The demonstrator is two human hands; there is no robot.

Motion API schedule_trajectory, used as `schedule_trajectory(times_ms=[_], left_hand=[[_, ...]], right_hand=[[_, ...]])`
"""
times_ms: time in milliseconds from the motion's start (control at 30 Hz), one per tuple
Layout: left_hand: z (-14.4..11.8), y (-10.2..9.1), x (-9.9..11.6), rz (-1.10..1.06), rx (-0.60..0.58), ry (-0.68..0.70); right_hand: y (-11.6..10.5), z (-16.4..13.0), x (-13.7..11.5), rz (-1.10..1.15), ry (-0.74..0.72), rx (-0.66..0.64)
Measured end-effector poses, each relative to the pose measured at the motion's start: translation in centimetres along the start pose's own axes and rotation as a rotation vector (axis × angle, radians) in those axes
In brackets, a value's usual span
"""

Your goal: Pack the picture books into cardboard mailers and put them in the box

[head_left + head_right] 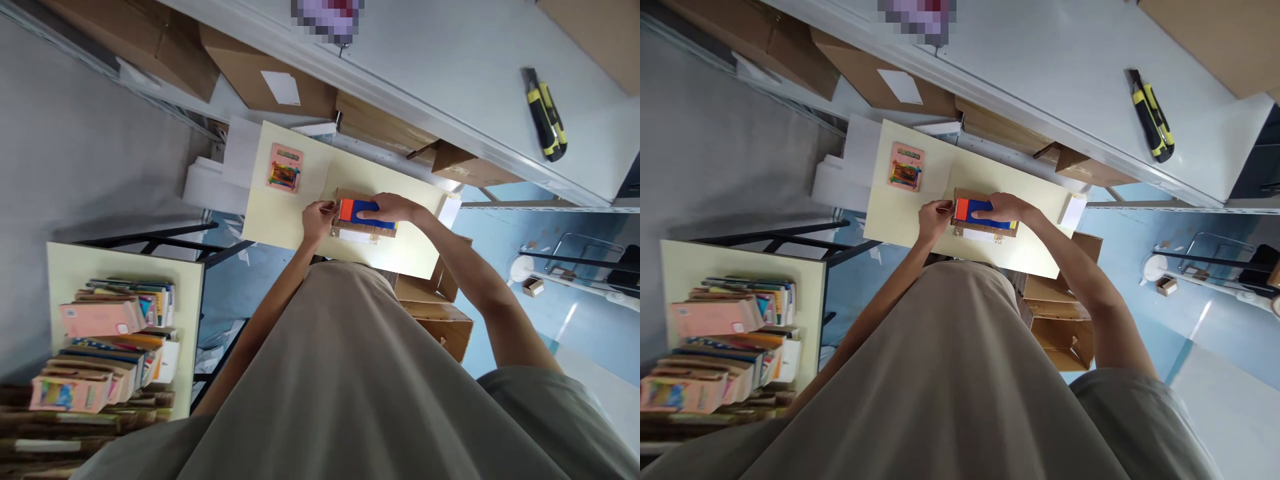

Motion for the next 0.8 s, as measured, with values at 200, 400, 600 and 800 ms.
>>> schedule_trajectory(times_ms=[200,400,600,800], left_hand=[[-0.3,0.3,-0.1,0.078,0.028,-0.022],[-0.9,-1.2,-0.2,0.214,0.098,0.002],[-1.0,-0.3,0.2,0.248,0.095,0.023],[-1.1,1.1,1.2,0.284,0.099,0.06]], right_hand=[[0.0,-0.1,-0.2,0.012,0.029,-0.026],[-1.2,-4.3,5.6,0.099,0.112,-0.189],[-1.9,-9.3,18.0,0.117,0.266,-0.223],[1.0,-6.7,21.9,0.135,0.275,-0.157]])
Point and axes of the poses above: each hand's wrist, its own z-axis towards the middle knuckle, its own y-axis out of the palm, x = y × z, the point moved 8 cm from there along z, towards the middle knuckle, and after that the axes turned 15 degrees about y, right-handed, at the moved point
